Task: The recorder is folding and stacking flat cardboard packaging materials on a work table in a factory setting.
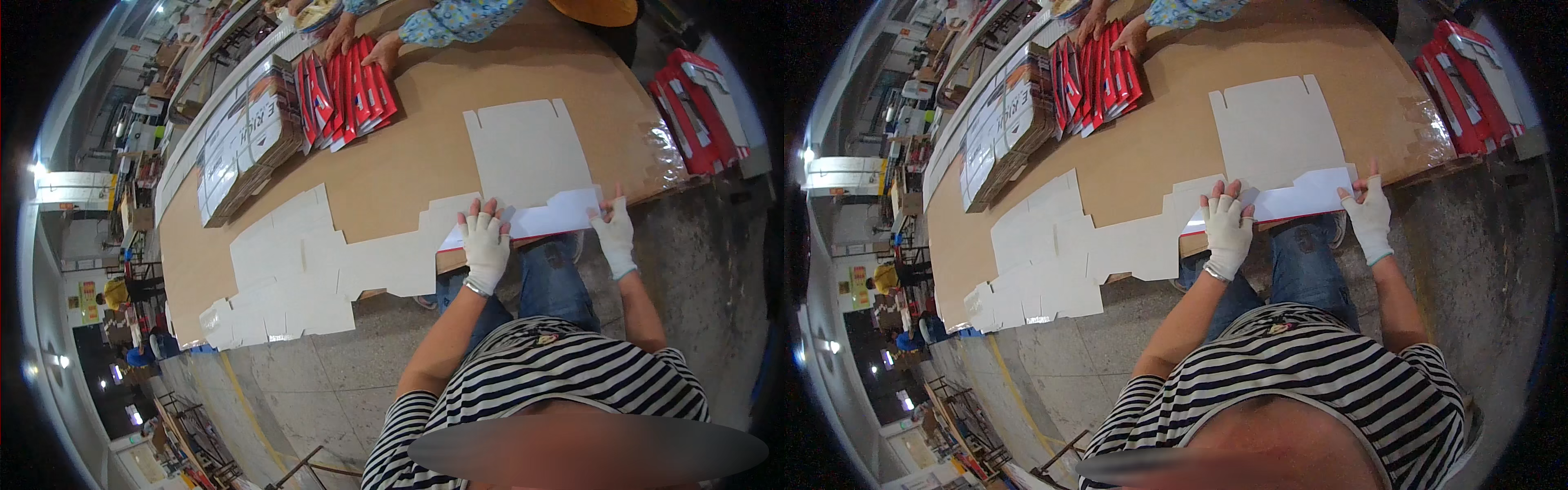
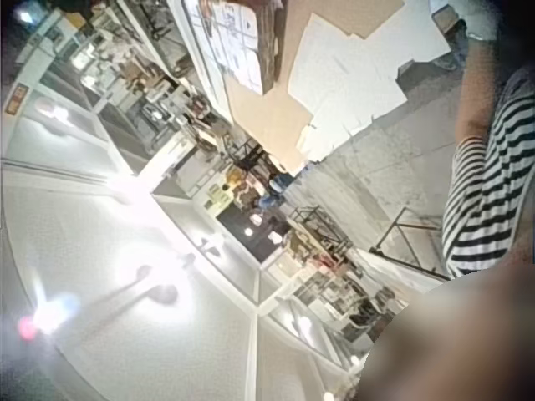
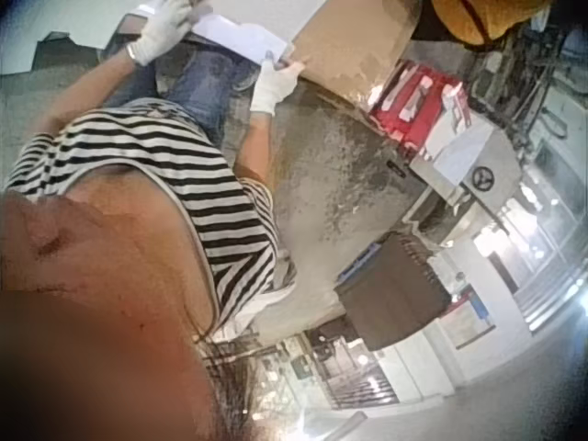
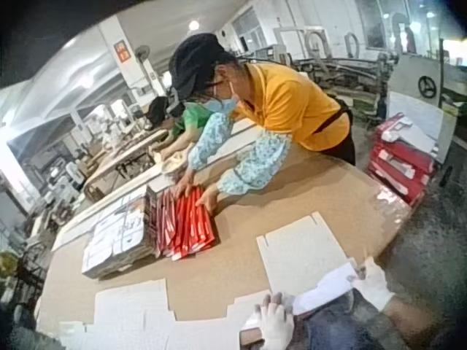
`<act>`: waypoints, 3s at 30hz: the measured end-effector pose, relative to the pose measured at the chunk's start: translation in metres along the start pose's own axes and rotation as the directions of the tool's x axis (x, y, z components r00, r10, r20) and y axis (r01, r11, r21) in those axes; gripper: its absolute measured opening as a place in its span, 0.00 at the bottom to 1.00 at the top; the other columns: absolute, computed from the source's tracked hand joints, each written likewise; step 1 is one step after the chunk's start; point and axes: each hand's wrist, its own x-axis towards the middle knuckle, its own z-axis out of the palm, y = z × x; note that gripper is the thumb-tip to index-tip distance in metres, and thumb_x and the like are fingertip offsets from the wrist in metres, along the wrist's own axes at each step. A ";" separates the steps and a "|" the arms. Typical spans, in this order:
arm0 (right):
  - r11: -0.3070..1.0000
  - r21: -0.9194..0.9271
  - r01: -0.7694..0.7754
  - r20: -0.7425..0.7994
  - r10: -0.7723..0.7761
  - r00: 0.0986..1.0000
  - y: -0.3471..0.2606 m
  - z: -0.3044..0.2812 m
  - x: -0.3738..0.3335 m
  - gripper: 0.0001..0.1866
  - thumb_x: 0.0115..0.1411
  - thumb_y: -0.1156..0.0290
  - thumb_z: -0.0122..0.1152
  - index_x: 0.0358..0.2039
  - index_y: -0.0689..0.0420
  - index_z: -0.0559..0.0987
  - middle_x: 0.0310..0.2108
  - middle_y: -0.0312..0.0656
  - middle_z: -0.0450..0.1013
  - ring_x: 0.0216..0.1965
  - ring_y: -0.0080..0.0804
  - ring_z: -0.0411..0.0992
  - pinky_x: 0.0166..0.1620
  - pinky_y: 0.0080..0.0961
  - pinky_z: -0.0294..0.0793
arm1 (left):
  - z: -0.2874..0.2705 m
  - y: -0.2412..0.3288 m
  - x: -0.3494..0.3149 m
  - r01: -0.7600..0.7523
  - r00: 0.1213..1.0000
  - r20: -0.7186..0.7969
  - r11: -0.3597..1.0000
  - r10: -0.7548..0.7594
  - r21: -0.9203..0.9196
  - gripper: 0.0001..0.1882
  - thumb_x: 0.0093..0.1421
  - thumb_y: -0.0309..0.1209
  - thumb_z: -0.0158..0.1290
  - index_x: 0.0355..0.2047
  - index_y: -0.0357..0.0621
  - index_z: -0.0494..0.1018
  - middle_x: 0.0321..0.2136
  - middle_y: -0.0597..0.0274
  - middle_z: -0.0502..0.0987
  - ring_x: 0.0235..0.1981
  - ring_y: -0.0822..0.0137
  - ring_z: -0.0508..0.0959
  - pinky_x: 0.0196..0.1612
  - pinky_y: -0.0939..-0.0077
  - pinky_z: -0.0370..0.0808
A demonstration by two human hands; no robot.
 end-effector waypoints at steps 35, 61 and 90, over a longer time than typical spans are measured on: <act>0.432 -0.392 0.812 0.176 -0.832 0.527 0.012 0.034 0.006 0.25 0.58 0.76 0.45 0.58 0.60 0.69 0.60 0.45 0.65 0.62 0.43 0.62 0.65 0.41 0.57 | -0.110 -0.077 -0.073 -0.287 0.948 0.225 0.912 0.226 0.292 0.32 0.45 0.24 0.57 0.55 0.42 0.68 0.56 0.52 0.67 0.59 0.50 0.65 0.60 0.57 0.63; 0.346 -0.191 0.918 0.531 -0.751 0.393 -0.070 0.075 -0.028 0.33 0.54 0.57 0.60 0.61 0.47 0.67 0.65 0.36 0.58 0.68 0.37 0.52 0.67 0.52 0.42 | -0.134 -0.060 -0.051 -0.221 0.908 0.418 0.798 -0.041 0.560 0.47 0.50 0.49 0.59 0.65 0.41 0.54 0.65 0.50 0.55 0.68 0.49 0.48 0.64 0.33 0.39; 0.072 -0.255 0.964 0.518 -0.832 0.199 -0.074 0.061 0.003 0.26 0.63 0.64 0.42 0.62 0.45 0.64 0.64 0.36 0.59 0.66 0.37 0.55 0.64 0.57 0.52 | -0.075 -0.065 -0.017 -0.271 0.945 0.251 0.933 0.210 0.237 0.38 0.53 0.30 0.53 0.64 0.39 0.53 0.67 0.43 0.49 0.68 0.42 0.48 0.64 0.38 0.50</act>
